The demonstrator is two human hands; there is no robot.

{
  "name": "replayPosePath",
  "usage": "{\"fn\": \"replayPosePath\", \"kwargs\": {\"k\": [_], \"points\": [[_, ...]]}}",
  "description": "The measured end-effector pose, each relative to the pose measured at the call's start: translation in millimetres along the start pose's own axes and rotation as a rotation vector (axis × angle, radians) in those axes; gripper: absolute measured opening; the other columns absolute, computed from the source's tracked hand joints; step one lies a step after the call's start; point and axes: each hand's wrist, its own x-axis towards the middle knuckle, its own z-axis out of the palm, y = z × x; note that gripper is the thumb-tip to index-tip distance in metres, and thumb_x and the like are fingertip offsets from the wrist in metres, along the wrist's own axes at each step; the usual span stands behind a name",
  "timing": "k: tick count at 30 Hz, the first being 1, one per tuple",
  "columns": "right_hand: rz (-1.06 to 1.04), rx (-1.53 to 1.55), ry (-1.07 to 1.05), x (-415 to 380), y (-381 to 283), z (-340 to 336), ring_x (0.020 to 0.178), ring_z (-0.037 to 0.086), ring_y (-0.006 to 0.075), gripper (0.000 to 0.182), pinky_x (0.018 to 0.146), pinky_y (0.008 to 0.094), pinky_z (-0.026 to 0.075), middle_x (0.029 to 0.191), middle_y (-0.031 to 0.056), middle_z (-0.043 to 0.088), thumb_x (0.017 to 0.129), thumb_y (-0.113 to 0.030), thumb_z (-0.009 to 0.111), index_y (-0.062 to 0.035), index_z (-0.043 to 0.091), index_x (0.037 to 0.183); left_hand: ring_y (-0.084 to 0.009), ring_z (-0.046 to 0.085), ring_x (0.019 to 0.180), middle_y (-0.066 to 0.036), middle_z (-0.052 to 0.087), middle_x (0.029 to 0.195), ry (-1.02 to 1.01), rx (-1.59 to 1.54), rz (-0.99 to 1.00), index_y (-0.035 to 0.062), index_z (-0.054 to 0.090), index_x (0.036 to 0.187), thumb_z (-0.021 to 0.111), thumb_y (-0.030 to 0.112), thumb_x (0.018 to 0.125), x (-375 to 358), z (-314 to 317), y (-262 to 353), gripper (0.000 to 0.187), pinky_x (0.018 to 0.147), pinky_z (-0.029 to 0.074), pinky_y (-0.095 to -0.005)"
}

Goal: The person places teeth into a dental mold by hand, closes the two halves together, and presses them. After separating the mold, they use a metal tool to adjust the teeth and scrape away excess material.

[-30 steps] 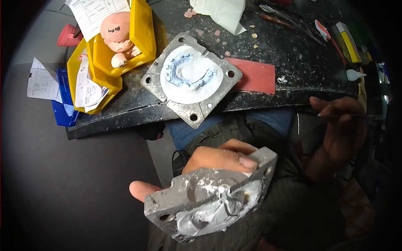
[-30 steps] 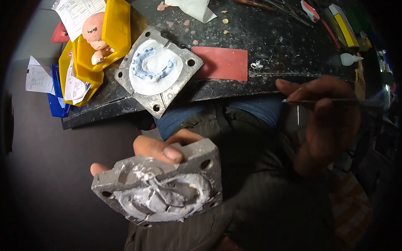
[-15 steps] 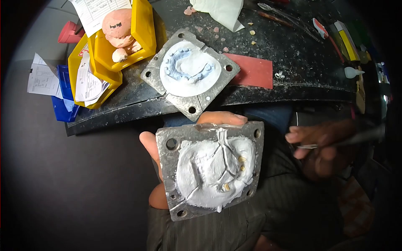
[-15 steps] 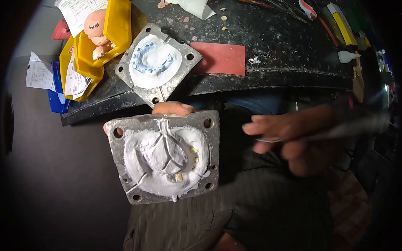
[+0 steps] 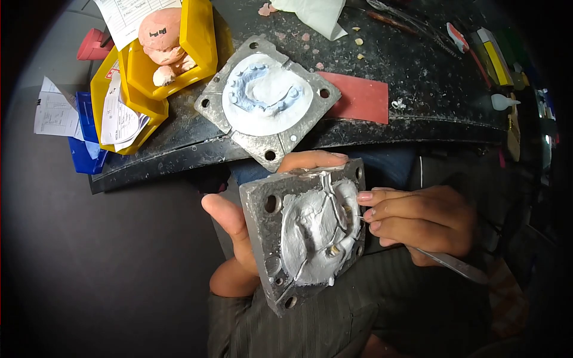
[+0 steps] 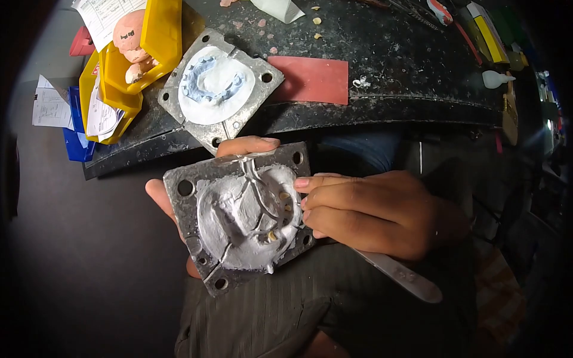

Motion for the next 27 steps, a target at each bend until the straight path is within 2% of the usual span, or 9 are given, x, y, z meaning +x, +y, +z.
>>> {"fn": "replayPosePath", "kwargs": {"k": [3, 5, 8, 12, 14, 18, 21, 24, 27], "points": [[-0.042, -0.075, 0.002, 0.0, 4.6, 5.8, 0.098, 0.076, 0.0345, 0.02, 0.09, 0.0433, 0.067, 0.099, 0.0211, 0.07, 0.083, -0.002, 0.077, 0.011, 0.069, 0.097, -0.018, 0.061, 0.111, -0.019, 0.064, 0.128, -0.078, -0.003, 0.069, -0.0127, 0.044, 0.142, 0.006, 0.101, 0.077, -0.4, -4.3, -4.3, 0.137, 0.099, 0.051, -0.0327], [-0.095, -0.179, 0.14, 1.6, 7.3, 17.2, 0.089, 0.079, 0.0354, 0.006, 0.082, 0.0428, 0.069, 0.089, 0.0203, 0.073, 0.082, 0.004, 0.074, 0.0062, 0.068, 0.084, -0.0171, 0.061, 0.112, -0.017, 0.063, 0.127, 0.023, 0.052, 0.033, -0.0123, 0.045, 0.142, 0.005, 0.101, 0.076, -0.5, 3.7, -2.2, 0.137, 0.099, 0.05, -0.0318], [-0.108, -0.254, 0.105, 3.3, 5.2, 18.8, 0.086, 0.079, 0.0357, 0.007, 0.08, 0.0439, 0.069, 0.083, 0.0206, 0.073, 0.081, 0.003, 0.074, 0.0068, 0.068, 0.079, -0.0167, 0.06, 0.113, -0.016, 0.063, 0.127, 0.033, 0.102, 0.017, -0.0113, 0.045, 0.142, 0.004, 0.101, 0.075, -0.9, 1.6, -2.5, 0.137, 0.1, 0.05, -0.0316], [-0.08, -0.181, 0.104, 1.8, 6.4, 16.6, 0.086, 0.079, 0.0356, 0.007, 0.08, 0.0453, 0.068, 0.081, 0.0198, 0.072, 0.081, 0.002, 0.073, 0.0073, 0.068, 0.078, -0.0165, 0.06, 0.112, -0.016, 0.064, 0.126, 0.063, 0.118, -0.006, -0.0102, 0.045, 0.143, 0.004, 0.102, 0.074, -0.4, 2.3, -2.4, 0.138, 0.099, 0.05, -0.0314], [-0.025, -0.208, 0.174, 0.5, 6.5, 20.7, 0.086, 0.078, 0.0356, 0.009, 0.081, 0.0455, 0.068, 0.079, 0.0194, 0.072, 0.083, 0.0, 0.072, 0.0069, 0.068, 0.079, -0.0166, 0.06, 0.112, -0.015, 0.064, 0.126, 0.099, 0.153, -0.034, -0.009, 0.046, 0.143, 0.003, 0.103, 0.073, -0.8, 5.8, -0.6, 0.138, 0.099, 0.049, -0.0316], [-0.042, -0.221, 0.12, -0.4, 5.7, 19.8, 0.086, 0.078, 0.0353, 0.009, 0.082, 0.0453, 0.068, 0.082, 0.0195, 0.072, 0.082, 0.0, 0.074, 0.007, 0.068, 0.078, -0.017, 0.06, 0.113, -0.016, 0.064, 0.126, 0.038, 0.128, -0.014, -0.0087, 0.046, 0.142, 0.003, 0.102, 0.073, 0.7, 0.6, -2.7, 0.138, 0.1, 0.049, -0.0318], [0.042, -0.084, 0.156, -2.8, 6.7, 21.6, 0.086, 0.078, 0.035, 0.013, 0.084, 0.0458, 0.067, 0.083, 0.0194, 0.072, 0.084, -0.002, 0.075, 0.0074, 0.068, 0.079, -0.0176, 0.06, 0.112, -0.016, 0.064, 0.126, 0.042, 0.141, -0.014, -0.0087, 0.045, 0.142, 0.003, 0.103, 0.074, 0.5, -0.1, -3.5, 0.138, 0.099, 0.049, -0.0319], [0.083, -0.122, 0.213, -2.3, 5.6, 26.1, 0.086, 0.078, 0.0344, 0.016, 0.084, 0.0464, 0.067, 0.084, 0.0192, 0.072, 0.085, -0.006, 0.077, 0.0074, 0.069, 0.08, -0.0182, 0.06, 0.112, -0.016, 0.064, 0.126, 0.127, 0.177, -0.028, -0.0088, 0.045, 0.142, 0.003, 0.103, 0.074, 0.3, 2.1, -2.9, 0.138, 0.099, 0.049, -0.032], [0.032, -0.132, 0.159, -4.7, 10.2, 23.0, 0.086, 0.078, 0.0338, 0.018, 0.084, 0.046, 0.067, 0.084, 0.0191, 0.072, 0.088, -0.008, 0.076, 0.0076, 0.069, 0.083, -0.0186, 0.06, 0.112, -0.016, 0.064, 0.127, 0.035, 0.111, 0.005, -0.0084, 0.045, 0.143, 0.003, 0.103, 0.074, 2.8, -3.4, -1.7, 0.137, 0.1, 0.049, -0.0328]]}}
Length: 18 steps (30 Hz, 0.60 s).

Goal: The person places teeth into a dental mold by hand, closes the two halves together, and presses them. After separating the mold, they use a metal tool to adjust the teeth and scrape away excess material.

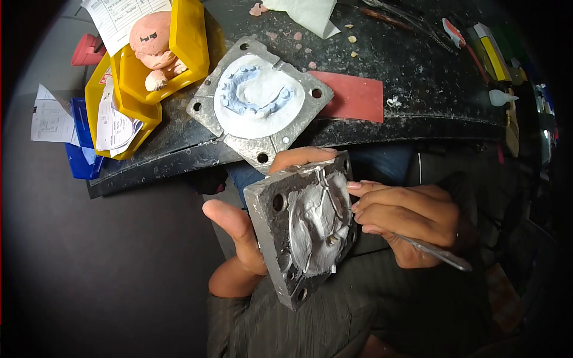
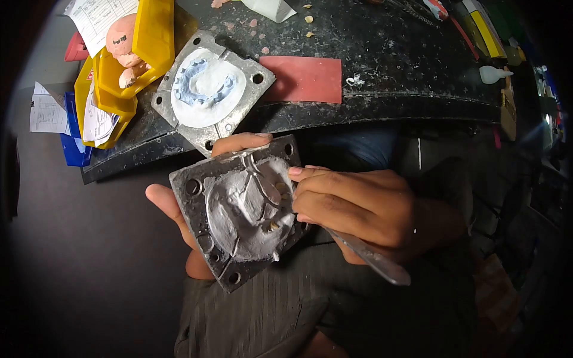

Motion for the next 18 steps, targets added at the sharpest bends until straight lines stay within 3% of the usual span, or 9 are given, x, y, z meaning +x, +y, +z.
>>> {"fn": "replayPosePath", "kwargs": {"k": [1, 2, 18], "points": [[0.0, 0.052, -0.015, -2.2, 1.7, -1.9, 0.091, 0.077, 0.0342, 0.011, 0.086, 0.0437, 0.067, 0.091, 0.0193, 0.071, 0.081, 0.003, 0.071, 0.0091, 0.068, 0.089, -0.0185, 0.06, 0.112, -0.016, 0.064, 0.127, -0.004, 0.014, 0.001, -0.0081, 0.045, 0.143, 0.003, 0.103, 0.074, 0.4, 0.8, 0.1, 0.137, 0.1, 0.049, -0.0328], [0.001, 0.105, -0.031, -3.8, 2.3, -2.9, 0.097, 0.076, 0.0346, 0.022, 0.089, 0.0414, 0.067, 0.097, 0.0195, 0.07, 0.073, 0.015, 0.066, 0.0106, 0.067, 0.095, -0.0185, 0.06, 0.113, -0.016, 0.064, 0.127, -0.008, 0.026, 0.003, -0.0078, 0.045, 0.144, 0.003, 0.103, 0.074, 0.3, 1.3, -0.3, 0.138, 0.101, 0.049, -0.0328], [0.002, 0.023, -0.088, 0.3, -2.5, -4.1, 0.095, 0.076, 0.033, 0.021, 0.089, 0.0398, 0.068, 0.097, 0.0196, 0.071, 0.077, 0.016, 0.07, 0.0095, 0.067, 0.097, -0.0193, 0.062, 0.114, -0.018, 0.065, 0.128, -0.008, -0.043, -0.004, -0.0081, 0.046, 0.143, 0.004, 0.102, 0.075, -0.1, 0.5, 2.4, 0.136, 0.101, 0.051, -0.0336]]}}
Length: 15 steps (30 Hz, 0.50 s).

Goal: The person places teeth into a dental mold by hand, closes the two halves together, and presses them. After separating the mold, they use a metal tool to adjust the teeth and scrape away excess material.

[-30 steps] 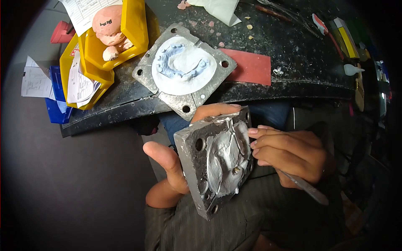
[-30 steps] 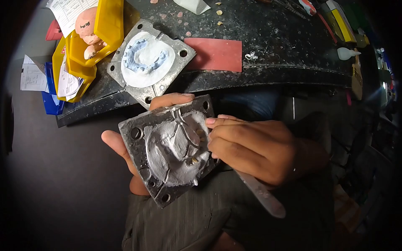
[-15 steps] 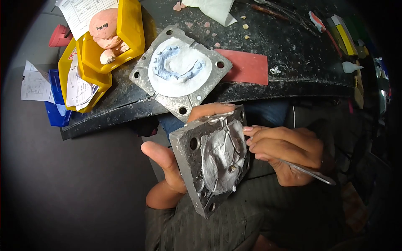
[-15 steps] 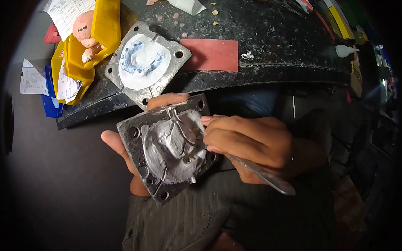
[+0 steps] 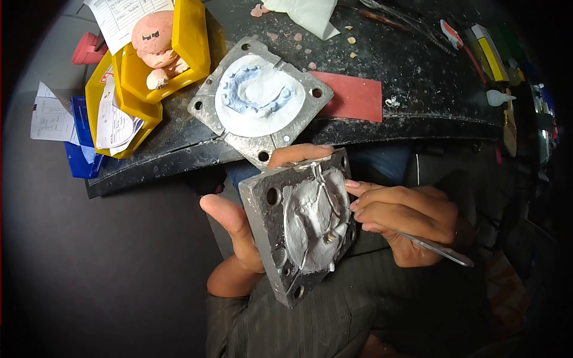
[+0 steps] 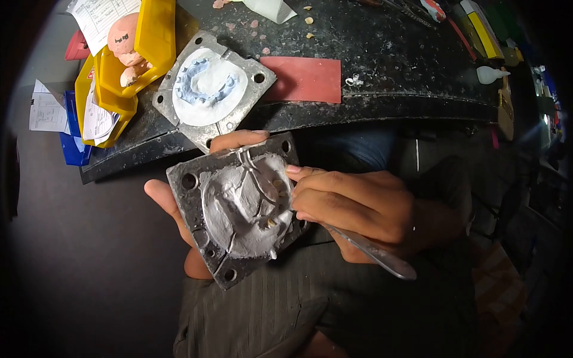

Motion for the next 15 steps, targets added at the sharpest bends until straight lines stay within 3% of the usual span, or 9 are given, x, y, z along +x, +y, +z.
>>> {"fn": "replayPosePath", "kwargs": {"k": [2, 6, 9, 11, 13, 15], "points": [[-0.003, 0.093, 0.089, -2.7, 2.6, 5.4, 0.094, 0.076, 0.0325, 0.02, 0.089, 0.0412, 0.067, 0.096, 0.0197, 0.071, 0.077, 0.015, 0.07, 0.0099, 0.067, 0.096, -0.0188, 0.062, 0.113, -0.018, 0.065, 0.127, 0.077, 0.131, -0.032, -0.0082, 0.045, 0.143, 0.005, 0.102, 0.074, -1.8, 1.7, 1.8, 0.137, 0.1, 0.051, -0.033], [0.012, 0.013, 0.04, 1.0, -2.5, 1.3, 0.094, 0.076, 0.0319, 0.016, 0.089, 0.0423, 0.067, 0.094, 0.0185, 0.071, 0.081, 0.011, 0.071, 0.0092, 0.067, 0.096, -0.0186, 0.062, 0.112, -0.018, 0.065, 0.127, 0.023, 0.04, -0.01, -0.0082, 0.045, 0.144, 0.004, 0.102, 0.075, -0.8, -1.8, -0.6, 0.136, 0.099, 0.051, -0.0328], [0.074, 0.138, 0.078, -1.1, -3.2, 2.2, 0.093, 0.076, 0.0307, 0.01, 0.088, 0.043, 0.067, 0.092, 0.0177, 0.072, 0.088, 0.005, 0.072, 0.007, 0.068, 0.097, -0.018, 0.061, 0.11, -0.017, 0.065, 0.126, 0.008, 0.049, -0.007, -0.0083, 0.045, 0.143, 0.004, 0.102, 0.074, -1.7, 1.3, 1.9, 0.136, 0.098, 0.051, -0.0319], [0.179, 0.219, 0.122, 0.0, -5.2, -6.7, 0.093, 0.077, 0.0307, 0.008, 0.088, 0.0441, 0.066, 0.091, 0.0172, 0.073, 0.094, -0.004, 0.071, 0.0033, 0.07, 0.098, -0.0177, 0.062, 0.108, -0.017, 0.066, 0.124, 0.138, 0.152, -0.096, -0.0087, 0.047, 0.142, 0.004, 0.102, 0.074, -4.7, 6.7, 3.9, 0.137, 0.095, 0.052, -0.0311], [0.264, 0.272, 0.273, 1.3, -2.9, -16.8, 0.09, 0.076, 0.0294, 0.011, 0.091, 0.0497, 0.064, 0.094, 0.0159, 0.074, 0.097, -0.012, 0.071, -0.0013, 0.072, 0.1, -0.0181, 0.062, 0.107, -0.018, 0.065, 0.125, 0.081, 0.054, -0.059, -0.0092, 0.048, 0.141, 0.004, 0.103, 0.073, -1.4, 4.6, 3.1, 0.138, 0.095, 0.052, -0.0314], [0.135, 0.34, 0.454, -1.0, 11.5, -22.1, 0.085, 0.075, 0.0278, 0.021, 0.089, 0.0504, 0.064, 0.095, 0.018, 0.074, 0.101, -0.02, 0.068, 0.0009, 0.066, 0.101, -0.0184, 0.062, 0.106, -0.018, 0.065, 0.125, 0.029, -0.037, -0.016, -0.0096, 0.048, 0.14, 0.005, 0.104, 0.072, 0.0, 0.8, -2.8, 0.14, 0.094, 0.052, -0.0317]]}}
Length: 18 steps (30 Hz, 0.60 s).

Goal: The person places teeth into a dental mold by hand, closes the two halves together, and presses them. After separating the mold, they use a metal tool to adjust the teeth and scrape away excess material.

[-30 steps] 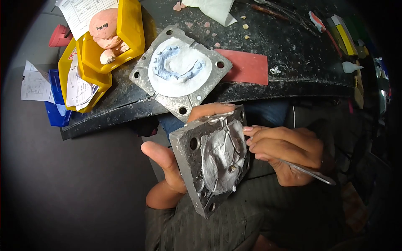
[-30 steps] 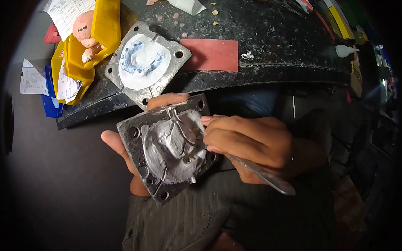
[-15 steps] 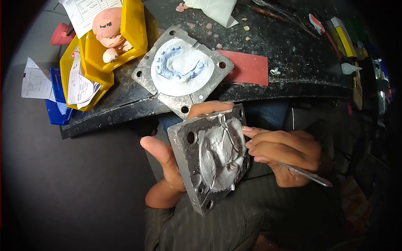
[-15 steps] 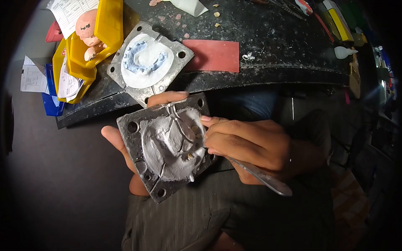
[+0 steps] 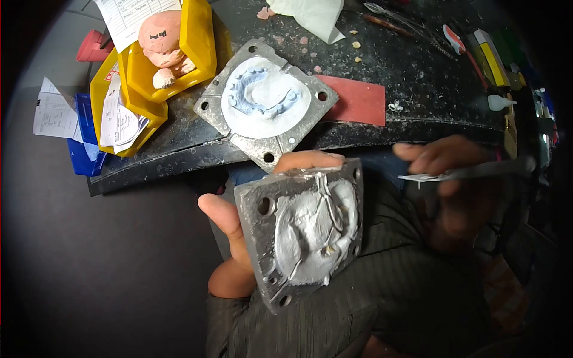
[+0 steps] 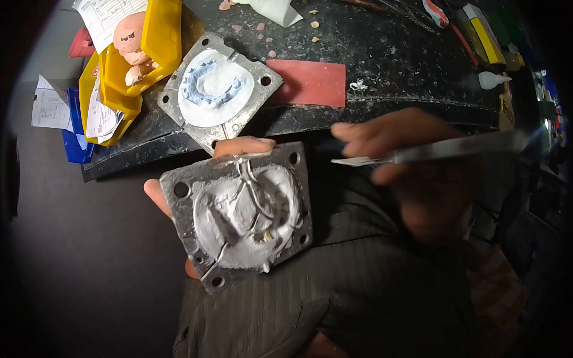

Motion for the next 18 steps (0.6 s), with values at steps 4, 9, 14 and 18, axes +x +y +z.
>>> {"fn": "replayPosePath", "kwargs": {"k": [4, 9, 14, 18], "points": [[0.045, -0.091, 0.072, 1.4, -5.3, -29.6, 0.075, 0.074, 0.0325, 0.038, 0.079, 0.0532, 0.065, 0.08, 0.0234, 0.07, 0.106, -0.034, 0.061, 0.0039, 0.054, 0.107, -0.0228, 0.063, 0.107, -0.023, 0.063, 0.128, -0.064, -0.15, -0.065, -0.0171, 0.047, 0.137, 0.003, 0.105, 0.069, -3.7, 3.7, 12.3, 0.147, 0.095, 0.052, -0.0376], [0.127, 0.119, 0.039, -5.2, -11.9, -36.9, 0.064, 0.073, 0.0323, 0.032, 0.068, 0.0445, 0.066, 0.07, 0.0259, 0.069, 0.109, -0.028, 0.054, 0.0031, 0.047, 0.11, -0.0241, 0.065, 0.106, -0.024, 0.064, 0.125, -0.09, -0.193, -0.057, -0.0193, 0.047, 0.136, 0.006, 0.105, 0.071, 1.2, 3.4, 12.2, 0.146, 0.093, 0.054, -0.0372], [-0.018, 0.007, -0.066, -2.4, -10.2, -18.2, 0.082, 0.077, 0.037, 0.025, 0.073, 0.0438, 0.067, 0.091, 0.0332, 0.072, 0.105, -0.013, 0.061, 0.0095, 0.053, 0.114, -0.0254, 0.067, 0.105, -0.026, 0.066, 0.123, -0.199, -0.231, 0.014, -0.0216, 0.046, 0.136, 0.009, 0.104, 0.073, 4.3, -3.0, 1.6, 0.145, 0.091, 0.056, -0.0368], [-0.102, -0.076, -0.533, 13.2, -15.6, -18.2, 0.102, 0.075, 0.0419, 0.027, 0.087, 0.0482, 0.066, 0.109, 0.0292, 0.069, 0.105, -0.015, 0.062, 0.0095, 0.06, 0.116, -0.0262, 0.073, 0.096, -0.025, 0.07, 0.114, -0.073, -0.488, -0.121, -0.0218, 0.044, 0.137, 0.022, 0.102, 0.077, 2.0, -1.4, 4.8, 0.139, 0.079, 0.063, -0.037]]}}
